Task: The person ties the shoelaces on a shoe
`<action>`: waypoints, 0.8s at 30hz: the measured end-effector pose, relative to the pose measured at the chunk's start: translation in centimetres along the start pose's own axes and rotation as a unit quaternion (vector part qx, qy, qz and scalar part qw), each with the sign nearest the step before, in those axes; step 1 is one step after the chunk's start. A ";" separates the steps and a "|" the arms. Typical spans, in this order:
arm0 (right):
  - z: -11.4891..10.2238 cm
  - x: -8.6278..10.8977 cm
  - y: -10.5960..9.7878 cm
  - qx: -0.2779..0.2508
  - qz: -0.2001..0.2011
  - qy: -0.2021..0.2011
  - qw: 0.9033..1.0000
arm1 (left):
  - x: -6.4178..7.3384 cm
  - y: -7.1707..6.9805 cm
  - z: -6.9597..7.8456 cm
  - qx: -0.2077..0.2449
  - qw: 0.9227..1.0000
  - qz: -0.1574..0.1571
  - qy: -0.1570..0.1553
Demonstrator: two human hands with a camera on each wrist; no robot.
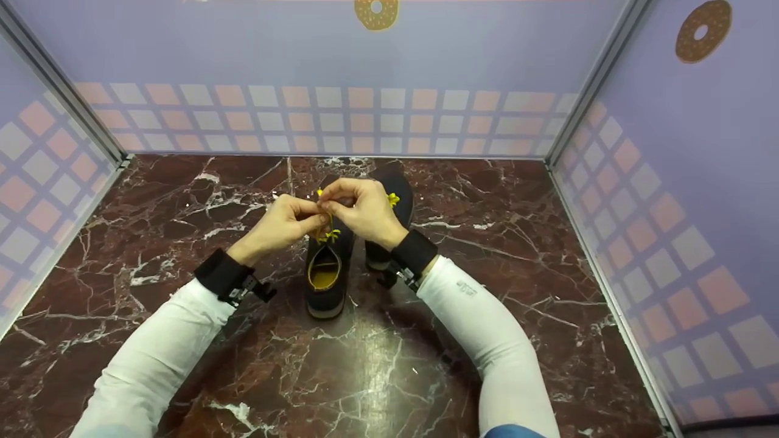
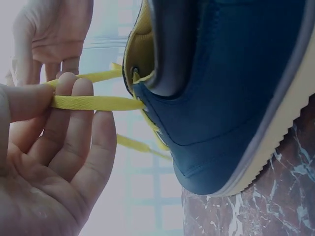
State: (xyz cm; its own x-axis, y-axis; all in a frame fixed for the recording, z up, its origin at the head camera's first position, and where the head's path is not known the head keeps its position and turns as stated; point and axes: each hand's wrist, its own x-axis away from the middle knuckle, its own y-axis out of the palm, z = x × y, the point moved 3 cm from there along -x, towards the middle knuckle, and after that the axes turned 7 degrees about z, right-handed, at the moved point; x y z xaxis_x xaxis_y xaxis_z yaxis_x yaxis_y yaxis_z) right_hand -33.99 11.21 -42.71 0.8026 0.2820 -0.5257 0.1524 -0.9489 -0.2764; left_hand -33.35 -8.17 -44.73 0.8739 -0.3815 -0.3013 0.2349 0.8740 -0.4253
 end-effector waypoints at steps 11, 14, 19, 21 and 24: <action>-0.5 -0.8 0.7 -0.008 -0.015 0.016 1.000 | -0.3 0.6 -0.3 0.006 1.000 0.027 0.004; -0.3 -0.8 0.6 0.013 -0.022 0.032 0.999 | -0.3 0.4 -0.5 0.006 0.999 0.040 0.004; 0.5 -0.6 -0.1 0.054 -0.041 0.076 0.995 | -0.4 0.0 -0.4 0.011 0.998 0.058 -0.004; 0.8 -0.4 -0.4 0.080 -0.047 0.094 0.991 | -0.5 -0.1 -0.4 0.012 0.998 0.064 -0.008; 1.2 -0.2 -1.0 0.110 -0.060 0.114 0.986 | -0.6 -0.3 -0.5 0.011 0.998 0.069 -0.009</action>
State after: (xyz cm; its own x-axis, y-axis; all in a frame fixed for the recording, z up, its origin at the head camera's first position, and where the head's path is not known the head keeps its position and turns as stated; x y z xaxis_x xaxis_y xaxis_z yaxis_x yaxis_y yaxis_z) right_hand -34.99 12.27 -43.36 0.8987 0.3273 -0.2919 0.1453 -0.8502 -0.5061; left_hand -34.15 -8.35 -44.81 0.9062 -0.2518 -0.3396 0.1211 0.9243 -0.3621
